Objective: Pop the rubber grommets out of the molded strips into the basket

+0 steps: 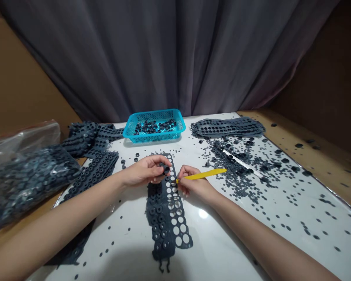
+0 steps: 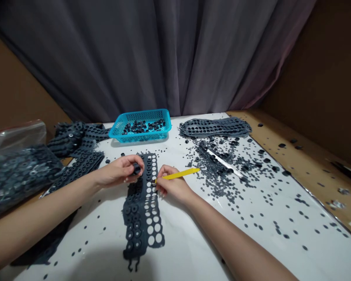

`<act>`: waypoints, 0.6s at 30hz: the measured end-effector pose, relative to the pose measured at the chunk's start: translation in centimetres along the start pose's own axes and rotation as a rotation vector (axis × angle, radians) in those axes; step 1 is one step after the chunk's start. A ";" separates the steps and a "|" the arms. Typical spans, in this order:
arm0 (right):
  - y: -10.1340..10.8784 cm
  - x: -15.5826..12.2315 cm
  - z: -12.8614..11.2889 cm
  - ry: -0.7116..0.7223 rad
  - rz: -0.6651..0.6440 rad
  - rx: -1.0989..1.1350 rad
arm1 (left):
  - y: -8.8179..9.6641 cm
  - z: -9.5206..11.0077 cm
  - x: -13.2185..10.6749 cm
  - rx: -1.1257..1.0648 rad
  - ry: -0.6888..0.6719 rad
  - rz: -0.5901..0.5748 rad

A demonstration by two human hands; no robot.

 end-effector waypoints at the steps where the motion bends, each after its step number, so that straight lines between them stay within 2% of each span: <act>1: 0.0 0.0 0.0 -0.001 0.000 -0.001 | 0.0 0.2 0.0 0.033 -0.023 -0.006; 6: -0.1 -0.1 -0.1 0.006 -0.006 -0.015 | 0.1 1.8 -0.3 0.254 -0.145 -0.004; 9: -0.1 -0.1 -0.1 0.012 -0.008 -0.013 | 0.2 2.8 -0.3 0.297 -0.192 -0.006; 15: -0.1 -0.1 -0.1 0.008 0.008 -0.006 | 0.2 2.4 -0.2 0.337 -0.155 0.030; 18: -0.2 0.0 0.0 0.008 -0.002 0.001 | 0.7 2.4 0.5 0.313 -0.148 0.131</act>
Point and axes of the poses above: each hand's wrist, its own x-axis towards the middle knuckle, its own y-axis out of the back of the hand, z = x × y, the point moved 8 cm from there along x, towards the middle knuckle, and after that the axes turned 14 degrees about z, right-handed, at the moved point
